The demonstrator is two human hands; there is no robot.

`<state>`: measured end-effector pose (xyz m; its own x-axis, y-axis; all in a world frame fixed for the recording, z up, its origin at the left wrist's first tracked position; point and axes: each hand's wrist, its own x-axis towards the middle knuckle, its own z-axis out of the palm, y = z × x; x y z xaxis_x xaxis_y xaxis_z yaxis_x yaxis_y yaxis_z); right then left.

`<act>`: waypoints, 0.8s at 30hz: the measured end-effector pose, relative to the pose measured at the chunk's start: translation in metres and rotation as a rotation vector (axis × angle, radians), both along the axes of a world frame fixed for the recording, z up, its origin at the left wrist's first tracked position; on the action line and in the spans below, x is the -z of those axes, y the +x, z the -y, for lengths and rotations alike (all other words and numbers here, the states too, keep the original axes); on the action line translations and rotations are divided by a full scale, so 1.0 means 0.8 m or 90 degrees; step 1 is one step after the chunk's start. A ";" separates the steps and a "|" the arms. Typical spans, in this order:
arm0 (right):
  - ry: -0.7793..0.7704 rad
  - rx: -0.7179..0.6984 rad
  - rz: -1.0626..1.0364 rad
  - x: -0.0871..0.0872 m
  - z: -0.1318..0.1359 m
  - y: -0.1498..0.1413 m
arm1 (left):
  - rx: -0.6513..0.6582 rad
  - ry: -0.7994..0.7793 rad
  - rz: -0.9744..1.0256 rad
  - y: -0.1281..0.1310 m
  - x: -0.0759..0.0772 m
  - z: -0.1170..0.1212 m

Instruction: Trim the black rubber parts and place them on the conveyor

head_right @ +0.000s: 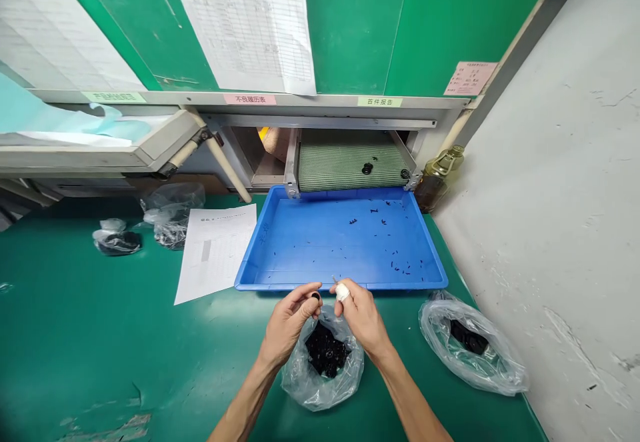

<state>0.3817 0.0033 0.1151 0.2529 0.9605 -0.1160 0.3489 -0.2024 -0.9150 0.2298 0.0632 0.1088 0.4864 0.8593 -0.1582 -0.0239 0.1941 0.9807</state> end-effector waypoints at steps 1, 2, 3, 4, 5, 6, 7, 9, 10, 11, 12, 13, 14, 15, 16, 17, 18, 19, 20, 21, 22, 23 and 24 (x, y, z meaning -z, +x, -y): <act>-0.008 0.018 0.024 0.007 -0.002 0.007 | -0.012 -0.030 0.008 0.003 0.003 -0.001; -0.013 0.033 0.055 0.013 -0.003 0.013 | -0.025 -0.050 0.018 0.006 0.006 -0.003; -0.015 0.045 0.087 0.018 -0.004 0.018 | -0.037 -0.063 0.027 0.009 0.009 -0.005; -0.016 0.050 0.111 0.022 -0.004 0.022 | -0.048 -0.070 0.033 0.010 0.012 -0.007; -0.015 0.046 0.125 0.025 -0.003 0.025 | -0.054 -0.073 0.033 0.010 0.015 -0.009; -0.013 0.037 0.131 0.026 -0.002 0.027 | -0.055 -0.070 0.022 0.010 0.017 -0.012; -0.012 0.026 0.131 0.026 -0.001 0.028 | -0.050 -0.062 0.002 0.008 0.020 -0.015; -0.013 0.004 0.131 0.024 0.003 0.028 | -0.037 -0.033 -0.055 0.000 0.023 -0.020; -0.019 -0.010 0.133 0.023 0.006 0.029 | -0.032 -0.016 -0.083 -0.006 0.023 -0.021; -0.032 -0.030 0.138 0.022 0.010 0.029 | -0.027 0.002 -0.104 -0.012 0.023 -0.020; -0.051 -0.058 0.145 0.022 0.015 0.030 | -0.019 0.020 -0.116 -0.018 0.021 -0.018; -0.072 -0.090 0.153 0.022 0.020 0.031 | -0.001 0.039 -0.121 -0.024 0.019 -0.014; -0.094 -0.126 0.164 0.024 0.026 0.032 | 0.029 0.056 -0.123 -0.029 0.017 -0.008; -0.113 -0.157 0.179 0.027 0.032 0.033 | 0.070 0.072 -0.124 -0.034 0.014 -0.002; -0.127 -0.176 0.197 0.031 0.037 0.032 | 0.119 0.086 -0.126 -0.037 0.012 0.006; -0.135 -0.182 0.217 0.036 0.042 0.032 | 0.171 0.102 -0.131 -0.039 0.011 0.015; -0.140 -0.180 0.236 0.039 0.046 0.031 | 0.223 0.121 -0.140 -0.041 0.011 0.023; -0.143 -0.175 0.252 0.043 0.048 0.029 | 0.264 0.150 -0.154 -0.041 0.013 0.031; -0.144 -0.168 0.263 0.044 0.049 0.029 | 0.294 0.185 -0.175 -0.041 0.015 0.038; -0.142 -0.162 0.268 0.045 0.050 0.029 | 0.313 0.223 -0.198 -0.040 0.019 0.043; -0.135 -0.159 0.267 0.043 0.049 0.030 | 0.317 0.260 -0.219 -0.039 0.023 0.047; -0.124 -0.155 0.260 0.040 0.047 0.033 | 0.307 0.291 -0.234 -0.037 0.026 0.049; -0.107 -0.147 0.251 0.036 0.043 0.038 | 0.286 0.312 -0.240 -0.035 0.029 0.050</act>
